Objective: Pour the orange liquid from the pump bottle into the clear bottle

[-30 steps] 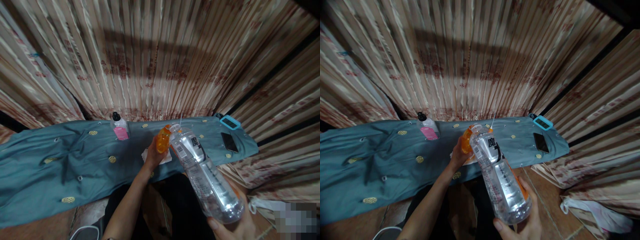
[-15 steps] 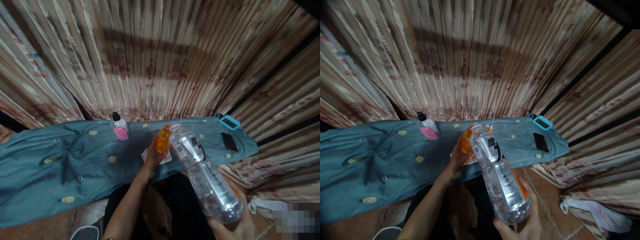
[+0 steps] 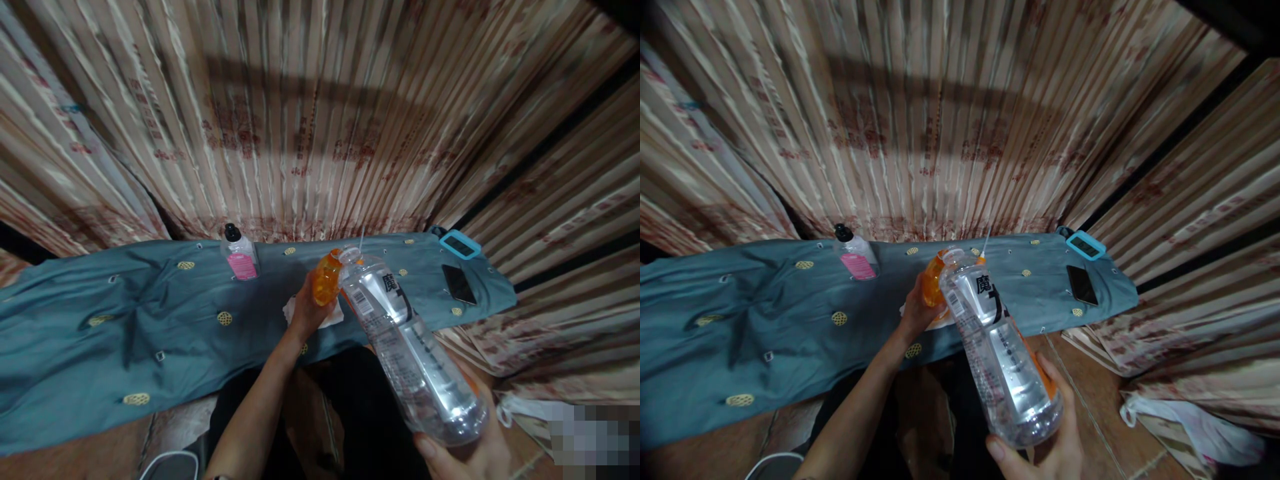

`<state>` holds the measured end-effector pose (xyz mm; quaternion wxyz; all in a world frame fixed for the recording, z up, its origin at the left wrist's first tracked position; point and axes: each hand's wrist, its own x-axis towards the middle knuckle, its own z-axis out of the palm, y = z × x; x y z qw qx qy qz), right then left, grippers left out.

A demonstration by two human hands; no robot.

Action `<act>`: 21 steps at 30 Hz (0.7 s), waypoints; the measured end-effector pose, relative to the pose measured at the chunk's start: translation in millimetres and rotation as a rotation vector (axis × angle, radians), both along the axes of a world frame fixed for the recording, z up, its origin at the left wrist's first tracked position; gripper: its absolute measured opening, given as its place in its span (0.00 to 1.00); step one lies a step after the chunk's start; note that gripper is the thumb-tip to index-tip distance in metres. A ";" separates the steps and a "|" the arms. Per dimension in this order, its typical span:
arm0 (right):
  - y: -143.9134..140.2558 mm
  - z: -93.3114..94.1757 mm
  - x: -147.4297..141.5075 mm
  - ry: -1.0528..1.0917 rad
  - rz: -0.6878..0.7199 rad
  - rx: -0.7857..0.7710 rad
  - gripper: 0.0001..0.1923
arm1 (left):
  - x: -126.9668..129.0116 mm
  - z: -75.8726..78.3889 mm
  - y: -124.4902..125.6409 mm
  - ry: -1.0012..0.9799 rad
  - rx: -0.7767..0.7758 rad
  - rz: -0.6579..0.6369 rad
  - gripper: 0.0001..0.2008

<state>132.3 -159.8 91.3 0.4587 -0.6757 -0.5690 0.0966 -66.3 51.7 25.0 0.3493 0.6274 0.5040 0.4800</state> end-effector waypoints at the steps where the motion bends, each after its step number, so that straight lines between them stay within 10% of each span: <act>1: 0.3 2.0 -5.0 0.038 -0.073 -0.002 0.42 | 0.1 -0.4 0.1 0.005 -0.004 0.003 0.32; 21: 0.3 -3.2 8.9 -0.175 0.105 0.050 0.44 | 0.5 -4.5 1.6 -0.013 0.023 -0.018 0.32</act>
